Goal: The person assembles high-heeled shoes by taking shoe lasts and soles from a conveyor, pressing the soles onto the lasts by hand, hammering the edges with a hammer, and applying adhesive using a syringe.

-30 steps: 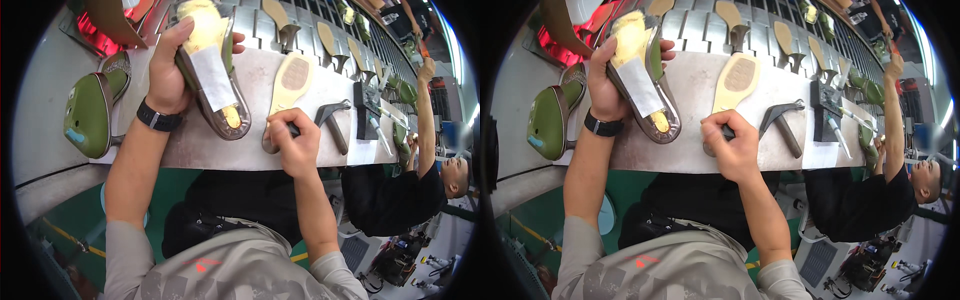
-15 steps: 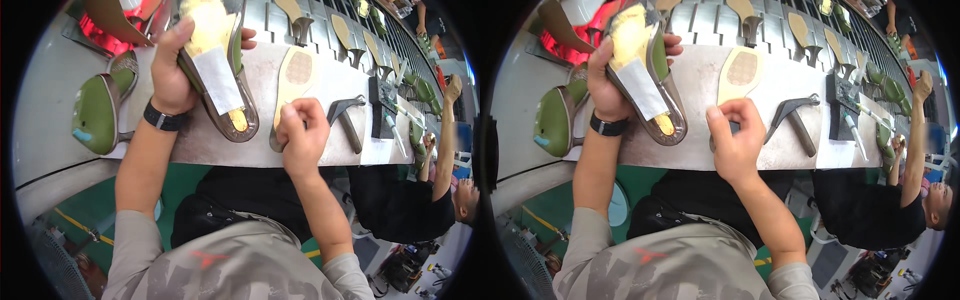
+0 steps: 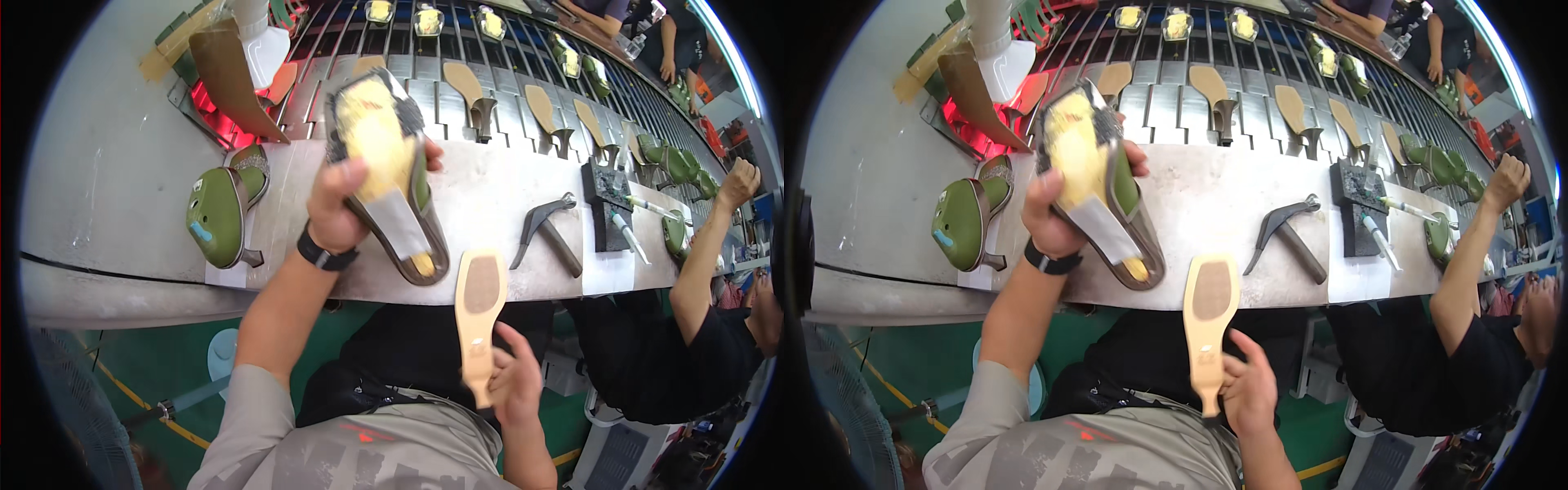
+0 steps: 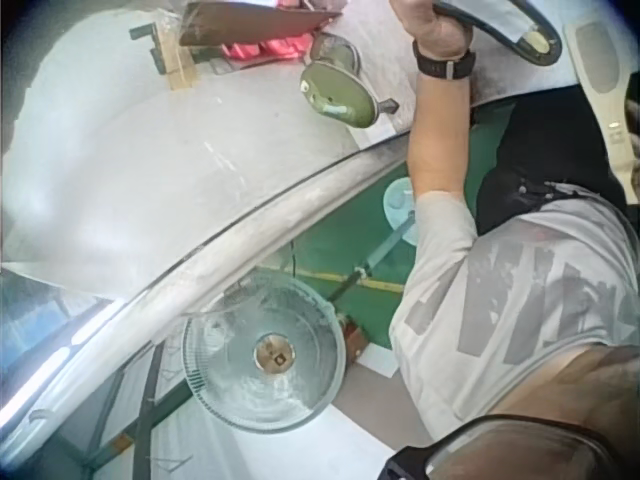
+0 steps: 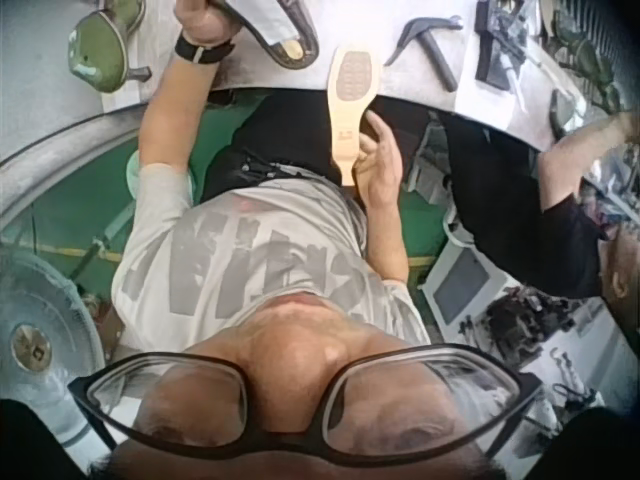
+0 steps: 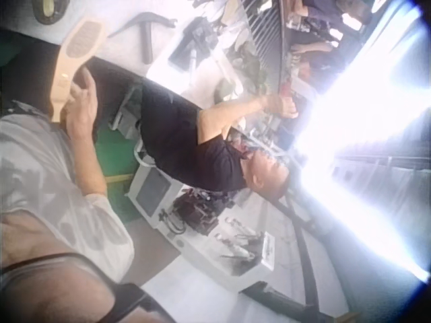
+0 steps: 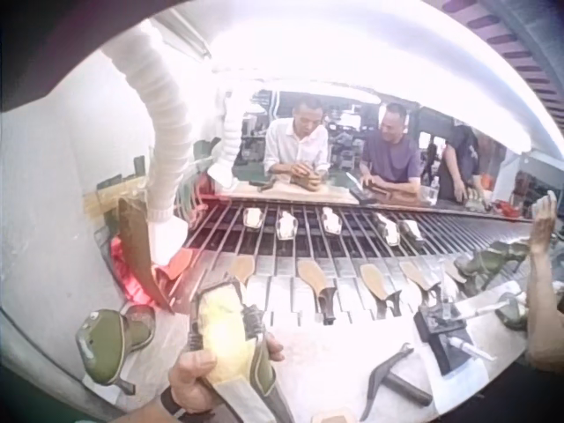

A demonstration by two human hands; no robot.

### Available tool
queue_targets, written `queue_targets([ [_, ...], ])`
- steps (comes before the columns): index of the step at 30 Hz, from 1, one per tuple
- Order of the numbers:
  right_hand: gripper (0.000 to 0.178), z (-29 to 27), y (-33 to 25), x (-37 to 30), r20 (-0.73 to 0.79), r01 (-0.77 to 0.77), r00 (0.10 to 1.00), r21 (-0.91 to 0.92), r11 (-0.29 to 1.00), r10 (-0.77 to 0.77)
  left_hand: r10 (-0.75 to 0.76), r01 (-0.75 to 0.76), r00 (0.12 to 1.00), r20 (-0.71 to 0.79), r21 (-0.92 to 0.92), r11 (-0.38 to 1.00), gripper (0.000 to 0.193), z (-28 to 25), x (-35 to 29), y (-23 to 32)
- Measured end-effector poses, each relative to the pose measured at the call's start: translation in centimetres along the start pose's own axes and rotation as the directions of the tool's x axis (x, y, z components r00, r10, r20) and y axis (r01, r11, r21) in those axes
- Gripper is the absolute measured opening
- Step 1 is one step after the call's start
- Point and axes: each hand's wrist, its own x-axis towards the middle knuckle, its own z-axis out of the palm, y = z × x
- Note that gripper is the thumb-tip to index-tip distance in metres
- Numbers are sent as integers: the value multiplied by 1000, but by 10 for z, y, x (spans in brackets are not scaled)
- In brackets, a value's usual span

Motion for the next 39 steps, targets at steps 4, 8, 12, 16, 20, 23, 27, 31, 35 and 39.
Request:
queue_targets([
  [4,33,13,-3,29,-20,-46,999,-270,962,43,-127,124,989,73,44,991,96,25,-7,-5],
  [8,23,14,-11,35,154,231,970,-344,910,-188,-67,69,998,20,-117,991,78,46,-1,30],
  [12,43,81,-37,34,350,378,902,-351,857,-254,-104,104,993,56,-11,994,61,69,-9,39],
  [16,45,128,-63,45,448,364,882,-447,817,-148,-130,124,986,101,66,990,58,82,-22,42],
  [20,26,139,-63,50,360,247,927,-385,889,-102,-162,170,978,133,-46,984,61,87,-28,44],
  [23,26,138,-61,50,328,234,939,-394,889,-102,-194,211,971,138,-123,970,81,89,-33,51],
  [27,25,138,-58,48,368,342,912,-438,831,-181,-204,190,970,132,109,976,94,92,-42,48],
  [31,24,132,-57,50,432,446,868,-462,767,-244,-83,44,969,233,167,985,88,87,-43,41],
  [35,23,132,-54,49,432,442,867,-432,786,-249,-74,27,967,244,193,981,86,87,-44,42],
  [39,23,129,-54,49,426,439,869,-431,789,-251,-62,14,967,248,190,982,85,88,-44,39],
])
